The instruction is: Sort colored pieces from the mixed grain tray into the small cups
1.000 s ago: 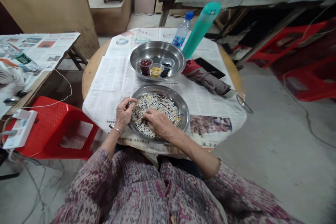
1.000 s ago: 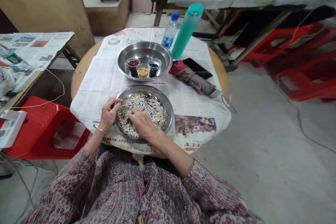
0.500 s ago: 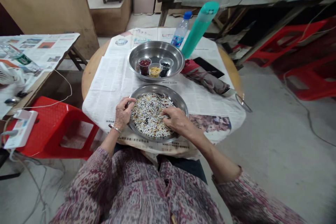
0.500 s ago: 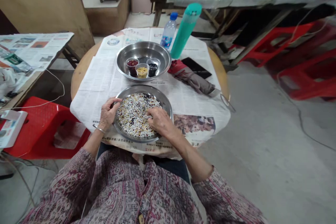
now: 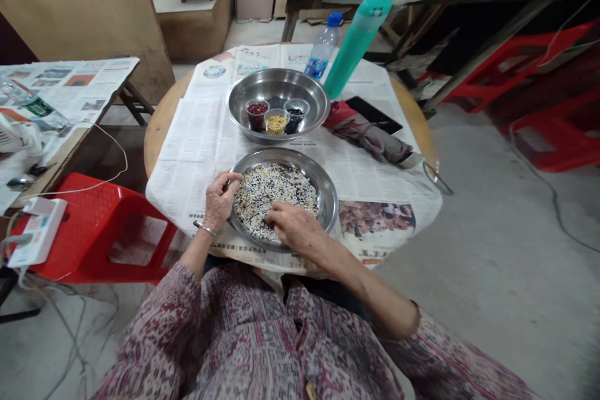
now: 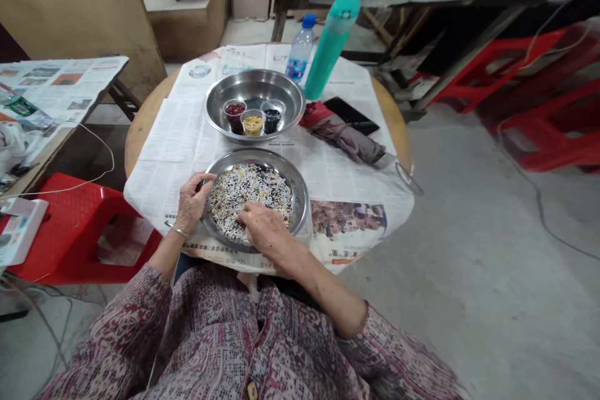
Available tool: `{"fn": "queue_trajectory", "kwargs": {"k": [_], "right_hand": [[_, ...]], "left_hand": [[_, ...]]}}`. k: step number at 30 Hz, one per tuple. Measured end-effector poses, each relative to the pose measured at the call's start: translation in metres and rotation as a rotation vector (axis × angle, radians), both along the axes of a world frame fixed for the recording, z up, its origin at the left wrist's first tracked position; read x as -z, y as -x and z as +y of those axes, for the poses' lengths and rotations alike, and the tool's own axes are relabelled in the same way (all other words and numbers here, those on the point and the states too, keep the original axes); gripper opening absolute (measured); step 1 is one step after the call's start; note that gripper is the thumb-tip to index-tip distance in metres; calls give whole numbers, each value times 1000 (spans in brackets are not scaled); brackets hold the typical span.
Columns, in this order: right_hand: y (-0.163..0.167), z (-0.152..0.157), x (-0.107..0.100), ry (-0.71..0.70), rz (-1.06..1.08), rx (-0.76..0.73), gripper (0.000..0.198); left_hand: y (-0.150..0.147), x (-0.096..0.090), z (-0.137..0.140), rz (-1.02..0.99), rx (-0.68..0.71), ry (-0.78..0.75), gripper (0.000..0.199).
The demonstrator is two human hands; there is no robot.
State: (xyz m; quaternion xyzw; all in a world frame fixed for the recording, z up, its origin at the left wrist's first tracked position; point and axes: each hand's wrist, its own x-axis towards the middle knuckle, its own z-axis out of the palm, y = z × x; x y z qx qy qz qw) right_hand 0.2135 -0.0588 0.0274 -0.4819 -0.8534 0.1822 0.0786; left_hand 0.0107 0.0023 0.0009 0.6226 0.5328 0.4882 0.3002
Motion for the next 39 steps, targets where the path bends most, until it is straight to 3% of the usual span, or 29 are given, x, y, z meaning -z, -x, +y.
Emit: {"fn": "queue_trajectory", "kwargs": {"k": [5, 7, 11, 16, 18, 24, 31, 35, 39], "right_hand": [[-28, 21, -3, -176, 7, 176, 24], [-33, 22, -9, -186, 72, 203, 22], [-30, 9, -25, 15, 110, 111, 19], [-23, -7, -32, 233, -34, -78, 20], [-23, -5, -26, 212, -60, -89, 20], [-16, 11, -8, -104, 36, 63, 32], [26, 0, -10, 19, 93, -154, 26], [25, 12, -8, -95, -71, -16, 26], [-8, 29, -5, -183, -72, 239, 25]], "left_hand": [[0, 1, 0, -16, 8, 0, 15], [1, 2, 0, -20, 12, -8, 16], [1, 3, 0, -16, 7, -7, 16], [0, 4, 1, -23, 10, -7, 16], [0, 4, 1, -21, 7, -8, 16], [0, 1, -1, -1, 11, 0, 16], [0, 1, 0, 1, 1, 3, 15], [1, 0, 0, 5, -1, 16, 16], [2, 1, 1, -4, 0, 18, 15]]}}
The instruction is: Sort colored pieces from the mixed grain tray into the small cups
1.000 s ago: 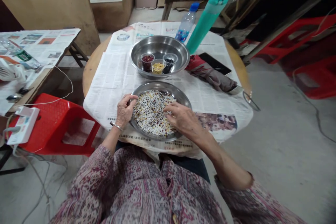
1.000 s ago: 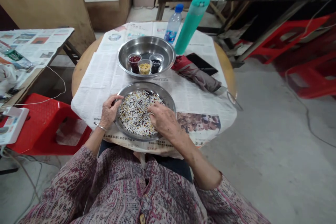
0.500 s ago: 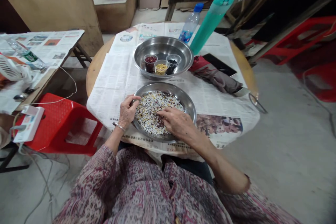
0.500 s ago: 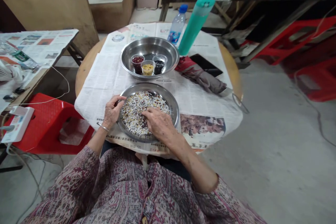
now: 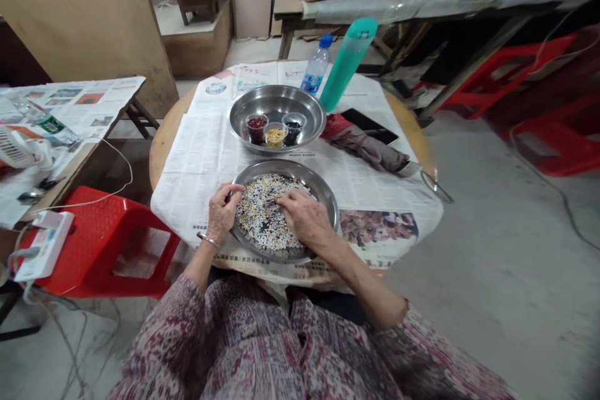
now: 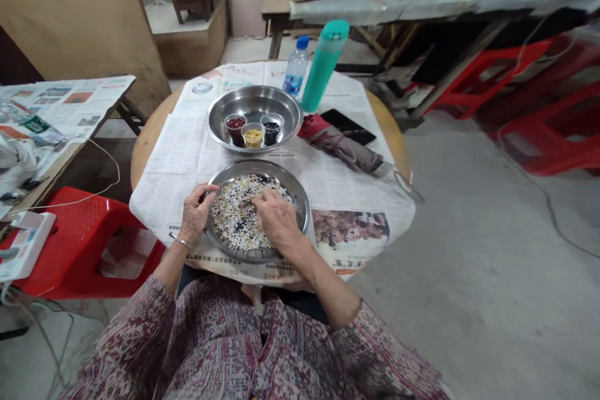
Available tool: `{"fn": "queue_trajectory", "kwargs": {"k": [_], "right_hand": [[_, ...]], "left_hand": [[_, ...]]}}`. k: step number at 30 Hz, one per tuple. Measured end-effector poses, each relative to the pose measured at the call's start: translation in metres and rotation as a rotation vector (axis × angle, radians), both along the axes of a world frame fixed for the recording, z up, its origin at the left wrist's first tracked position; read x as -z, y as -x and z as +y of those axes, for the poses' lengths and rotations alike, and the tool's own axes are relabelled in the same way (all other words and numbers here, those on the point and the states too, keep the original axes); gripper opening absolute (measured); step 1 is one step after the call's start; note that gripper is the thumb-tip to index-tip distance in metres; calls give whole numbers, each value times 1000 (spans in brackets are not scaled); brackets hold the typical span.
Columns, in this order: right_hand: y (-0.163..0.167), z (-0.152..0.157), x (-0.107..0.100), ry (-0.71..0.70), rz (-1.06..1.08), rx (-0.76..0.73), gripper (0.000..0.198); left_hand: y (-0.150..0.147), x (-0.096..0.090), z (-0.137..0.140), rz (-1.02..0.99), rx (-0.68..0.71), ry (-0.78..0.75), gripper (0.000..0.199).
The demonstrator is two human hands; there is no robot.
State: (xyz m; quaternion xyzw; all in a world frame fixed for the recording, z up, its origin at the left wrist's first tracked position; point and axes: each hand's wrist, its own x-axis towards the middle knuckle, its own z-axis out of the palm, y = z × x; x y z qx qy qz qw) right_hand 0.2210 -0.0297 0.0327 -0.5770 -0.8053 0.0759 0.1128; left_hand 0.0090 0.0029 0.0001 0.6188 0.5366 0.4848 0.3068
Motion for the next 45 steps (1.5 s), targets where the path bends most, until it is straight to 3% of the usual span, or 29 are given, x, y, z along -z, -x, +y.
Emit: {"fn": "queue_trajectory", "kwargs": {"k": [4, 6, 14, 17, 19, 30, 38, 45], "right_hand": [[-24, 6, 3, -100, 73, 180, 26], [-22, 4, 4, -95, 74, 202, 26], [23, -12, 2, 34, 80, -36, 23], [21, -17, 2, 48, 151, -181, 21], [13, -20, 4, 19, 189, -197, 20], [-31, -43, 25, -236, 279, 64, 16], [-30, -45, 39, -400, 490, 120, 15], [-27, -51, 41, -450, 553, 246, 14]], "left_hand": [[0, 1, 0, -5, -7, 4, 14], [1, 0, 0, -8, -8, 5, 15], [2, -3, 0, 4, -21, -5, 15], [3, -4, 0, 1, -21, -10, 15], [3, -3, 0, -1, -24, -13, 15], [3, 0, 2, -31, -35, -12, 15], [2, -2, 0, -4, -38, 1, 16], [2, -1, 1, -6, -38, 4, 14]]}}
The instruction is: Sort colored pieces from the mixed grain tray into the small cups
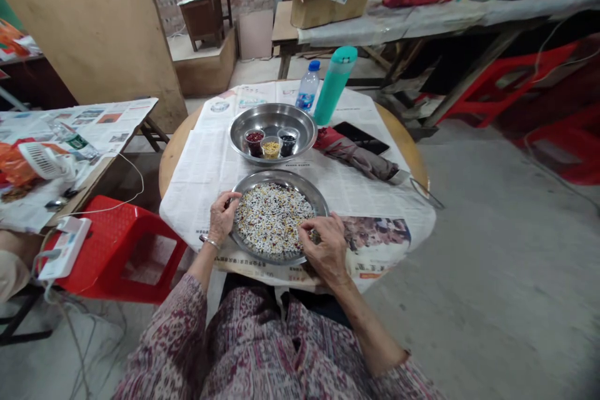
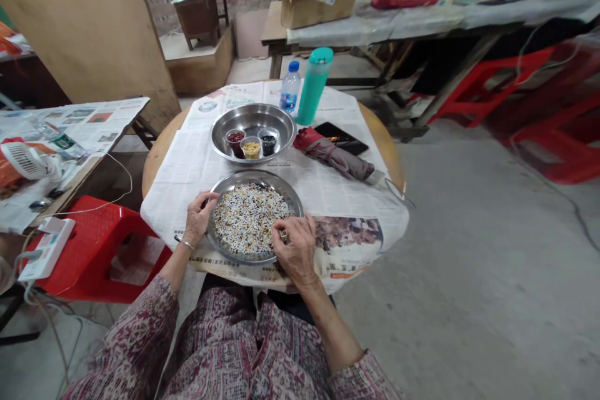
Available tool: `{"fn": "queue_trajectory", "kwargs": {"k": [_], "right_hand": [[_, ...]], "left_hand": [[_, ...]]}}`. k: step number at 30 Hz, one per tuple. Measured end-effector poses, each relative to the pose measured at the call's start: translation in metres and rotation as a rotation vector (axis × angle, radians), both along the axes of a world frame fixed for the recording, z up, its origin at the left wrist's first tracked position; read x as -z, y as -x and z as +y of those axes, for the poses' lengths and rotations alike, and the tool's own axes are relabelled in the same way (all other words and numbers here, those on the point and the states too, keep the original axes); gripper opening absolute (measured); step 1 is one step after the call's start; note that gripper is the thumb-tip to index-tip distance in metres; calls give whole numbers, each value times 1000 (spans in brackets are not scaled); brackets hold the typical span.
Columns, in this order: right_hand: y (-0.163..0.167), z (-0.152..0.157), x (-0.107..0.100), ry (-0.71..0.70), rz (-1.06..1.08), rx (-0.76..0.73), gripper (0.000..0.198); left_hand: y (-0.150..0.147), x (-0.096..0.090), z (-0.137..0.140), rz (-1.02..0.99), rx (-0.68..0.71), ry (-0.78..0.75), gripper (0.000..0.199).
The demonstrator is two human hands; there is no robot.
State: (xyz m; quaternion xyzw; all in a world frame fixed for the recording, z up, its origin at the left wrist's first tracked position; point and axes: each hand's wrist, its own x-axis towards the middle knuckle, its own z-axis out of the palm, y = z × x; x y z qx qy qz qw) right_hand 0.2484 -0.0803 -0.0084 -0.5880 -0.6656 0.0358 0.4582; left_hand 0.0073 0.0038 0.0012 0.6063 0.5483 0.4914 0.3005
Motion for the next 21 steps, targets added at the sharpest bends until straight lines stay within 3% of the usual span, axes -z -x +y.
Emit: {"fn": "queue_trajectory", "kwargs": {"k": [14, 21], "right_hand": [[-1, 0, 4, 20, 85, -30, 17], [-2, 3, 9, -83, 68, -54, 14]], "left_hand": [[-1, 0, 0, -34, 5, 13, 13], [-2, 1, -1, -27, 12, -10, 15]]}}
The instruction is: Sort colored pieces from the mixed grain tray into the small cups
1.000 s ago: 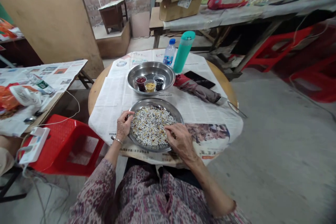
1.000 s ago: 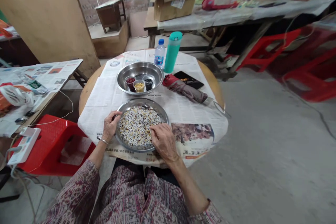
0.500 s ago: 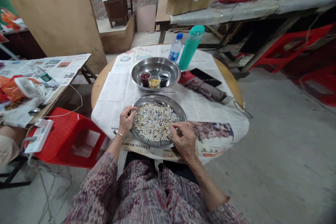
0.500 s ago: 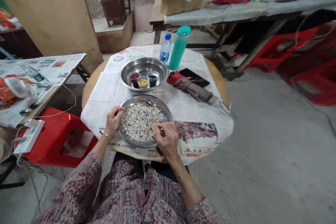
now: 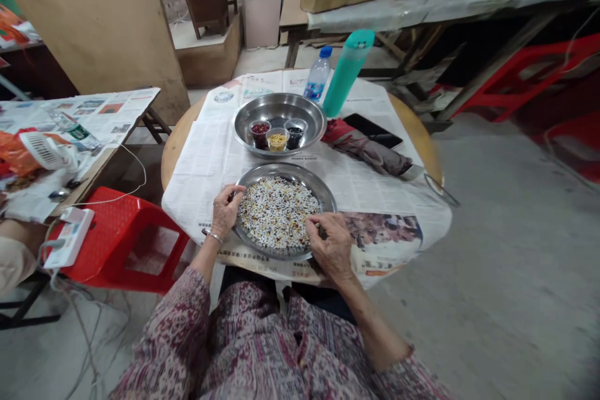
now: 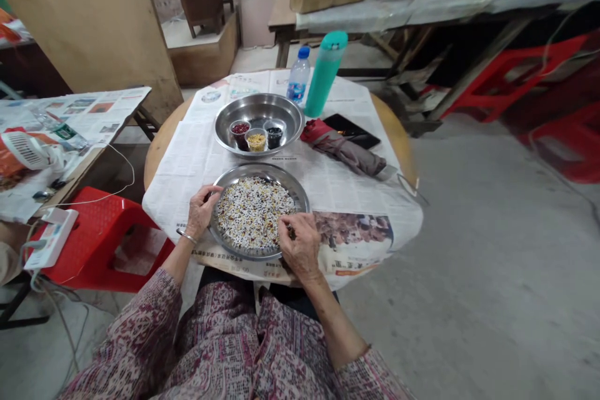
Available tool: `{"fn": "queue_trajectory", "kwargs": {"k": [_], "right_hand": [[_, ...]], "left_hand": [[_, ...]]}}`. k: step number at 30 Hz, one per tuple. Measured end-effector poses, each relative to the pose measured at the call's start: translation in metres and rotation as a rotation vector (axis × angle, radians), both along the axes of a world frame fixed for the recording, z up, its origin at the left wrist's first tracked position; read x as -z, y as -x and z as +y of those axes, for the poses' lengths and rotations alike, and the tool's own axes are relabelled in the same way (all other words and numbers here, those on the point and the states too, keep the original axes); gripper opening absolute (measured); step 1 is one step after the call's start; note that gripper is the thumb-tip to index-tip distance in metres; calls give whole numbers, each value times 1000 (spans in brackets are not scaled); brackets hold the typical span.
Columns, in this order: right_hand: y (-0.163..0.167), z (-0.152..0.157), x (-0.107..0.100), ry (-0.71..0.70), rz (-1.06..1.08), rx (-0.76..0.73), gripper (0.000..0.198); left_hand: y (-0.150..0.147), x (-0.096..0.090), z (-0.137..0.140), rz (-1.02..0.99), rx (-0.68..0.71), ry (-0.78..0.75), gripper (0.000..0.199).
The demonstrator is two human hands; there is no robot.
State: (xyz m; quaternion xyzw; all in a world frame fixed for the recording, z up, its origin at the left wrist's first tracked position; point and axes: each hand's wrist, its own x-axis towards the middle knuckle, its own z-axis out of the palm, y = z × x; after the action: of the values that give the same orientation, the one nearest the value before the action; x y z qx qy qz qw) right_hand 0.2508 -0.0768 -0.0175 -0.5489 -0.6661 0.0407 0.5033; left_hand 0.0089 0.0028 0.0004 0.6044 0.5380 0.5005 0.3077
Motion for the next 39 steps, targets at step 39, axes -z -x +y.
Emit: {"fn": "queue_trajectory", "kwargs": {"k": [39], "right_hand": [[15, -38, 10, 49, -115, 8, 21]], "left_hand": [[-32, -46, -34, 1176, 291, -104, 20]]}}
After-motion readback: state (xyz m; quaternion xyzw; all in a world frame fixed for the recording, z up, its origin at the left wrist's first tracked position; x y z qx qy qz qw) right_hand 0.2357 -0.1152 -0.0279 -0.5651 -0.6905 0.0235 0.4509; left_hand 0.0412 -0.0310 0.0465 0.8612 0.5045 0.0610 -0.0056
